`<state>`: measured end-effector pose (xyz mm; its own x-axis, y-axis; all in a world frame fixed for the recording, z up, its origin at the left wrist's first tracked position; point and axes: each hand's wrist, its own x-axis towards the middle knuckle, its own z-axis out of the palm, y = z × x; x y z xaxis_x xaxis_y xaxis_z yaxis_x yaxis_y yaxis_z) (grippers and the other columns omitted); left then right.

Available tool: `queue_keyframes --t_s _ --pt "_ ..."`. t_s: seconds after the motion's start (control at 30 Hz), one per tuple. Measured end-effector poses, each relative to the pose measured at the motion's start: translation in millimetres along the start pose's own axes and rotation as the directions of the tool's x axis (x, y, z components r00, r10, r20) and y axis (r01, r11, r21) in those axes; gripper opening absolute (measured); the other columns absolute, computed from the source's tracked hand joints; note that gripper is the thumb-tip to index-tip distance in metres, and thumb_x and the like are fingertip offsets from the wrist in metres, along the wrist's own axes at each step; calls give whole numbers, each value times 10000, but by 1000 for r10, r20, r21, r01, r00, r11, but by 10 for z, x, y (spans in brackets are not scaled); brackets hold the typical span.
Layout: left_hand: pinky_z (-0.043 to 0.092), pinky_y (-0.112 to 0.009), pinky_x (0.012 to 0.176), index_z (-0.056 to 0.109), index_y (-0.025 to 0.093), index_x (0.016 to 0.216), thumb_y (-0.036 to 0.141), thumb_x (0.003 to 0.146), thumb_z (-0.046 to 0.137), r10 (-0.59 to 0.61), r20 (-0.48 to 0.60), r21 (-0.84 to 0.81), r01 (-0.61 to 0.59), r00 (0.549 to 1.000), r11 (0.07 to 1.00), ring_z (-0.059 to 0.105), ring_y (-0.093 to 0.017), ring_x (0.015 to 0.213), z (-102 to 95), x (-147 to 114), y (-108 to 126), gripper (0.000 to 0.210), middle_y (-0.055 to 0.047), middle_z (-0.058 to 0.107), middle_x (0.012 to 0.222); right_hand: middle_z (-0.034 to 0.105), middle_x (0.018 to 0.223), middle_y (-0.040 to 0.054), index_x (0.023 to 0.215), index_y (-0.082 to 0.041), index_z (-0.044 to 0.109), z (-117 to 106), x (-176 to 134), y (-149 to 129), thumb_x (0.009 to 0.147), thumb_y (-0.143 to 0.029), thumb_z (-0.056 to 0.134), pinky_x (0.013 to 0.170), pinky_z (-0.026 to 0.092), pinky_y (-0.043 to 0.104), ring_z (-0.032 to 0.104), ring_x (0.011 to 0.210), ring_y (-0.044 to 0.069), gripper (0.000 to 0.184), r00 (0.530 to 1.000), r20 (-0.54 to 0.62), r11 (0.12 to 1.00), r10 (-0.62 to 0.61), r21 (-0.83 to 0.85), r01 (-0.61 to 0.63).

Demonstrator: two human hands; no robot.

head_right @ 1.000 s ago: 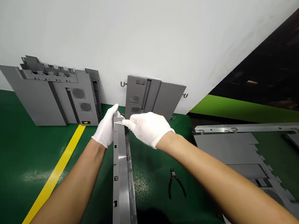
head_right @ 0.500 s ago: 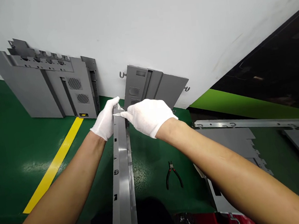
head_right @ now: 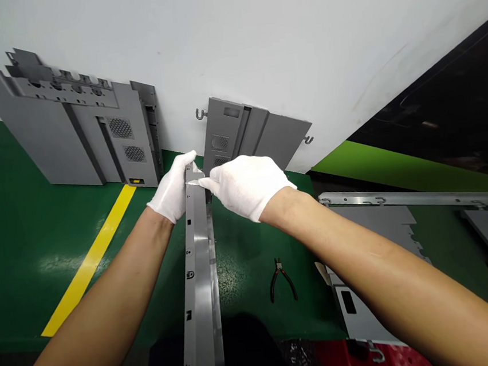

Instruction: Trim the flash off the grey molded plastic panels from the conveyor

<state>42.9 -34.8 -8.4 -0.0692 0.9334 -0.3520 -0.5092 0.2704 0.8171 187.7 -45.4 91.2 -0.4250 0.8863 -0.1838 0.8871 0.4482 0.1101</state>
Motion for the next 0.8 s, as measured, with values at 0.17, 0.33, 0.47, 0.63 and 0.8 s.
queue_keyframes --t_s 0.17,0.33,0.47,0.63,0.8 --pt "451 -281 511 548 194 695 554 768 702 5 28 -14 -5 1000 1000 528 -147 545 -23 26 -13 399 -6 507 608 671 729 62 881 -238 702 -16 -46 -14 952 -714 268 684 427 320 637 773 229 648 1000 -5 1000 -16 -5 16" --pt "458 -272 520 540 197 695 558 782 680 4 58 -26 -2 998 1000 515 -140 553 -29 19 -13 397 -9 510 622 634 683 41 810 -233 673 16 -86 9 947 -716 285 647 393 303 602 700 202 635 999 -14 997 -48 52 48" --pt "490 -291 579 524 198 680 562 785 677 35 49 -14 -35 998 999 503 -135 558 -43 36 -37 408 3 493 618 586 637 6 734 -218 627 79 -91 73 928 -743 301 602 371 283 540 614 161 649 999 -39 954 -34 297 44" --pt "513 -353 771 584 199 743 541 820 638 221 -18 229 -211 975 950 589 -209 799 -25 -15 66 355 -45 589 767 490 554 -26 725 -214 593 189 -316 158 942 -710 313 572 393 281 467 535 143 610 991 -76 665 109 747 -16" --pt "315 -486 1121 636 233 718 358 872 577 440 562 582 -713 700 390 579 -251 1062 -42 -768 261 207 -56 647 922 448 492 -49 726 -218 586 589 -917 228 940 -665 418 511 366 263 397 469 121 523 971 68 296 230 945 -137"
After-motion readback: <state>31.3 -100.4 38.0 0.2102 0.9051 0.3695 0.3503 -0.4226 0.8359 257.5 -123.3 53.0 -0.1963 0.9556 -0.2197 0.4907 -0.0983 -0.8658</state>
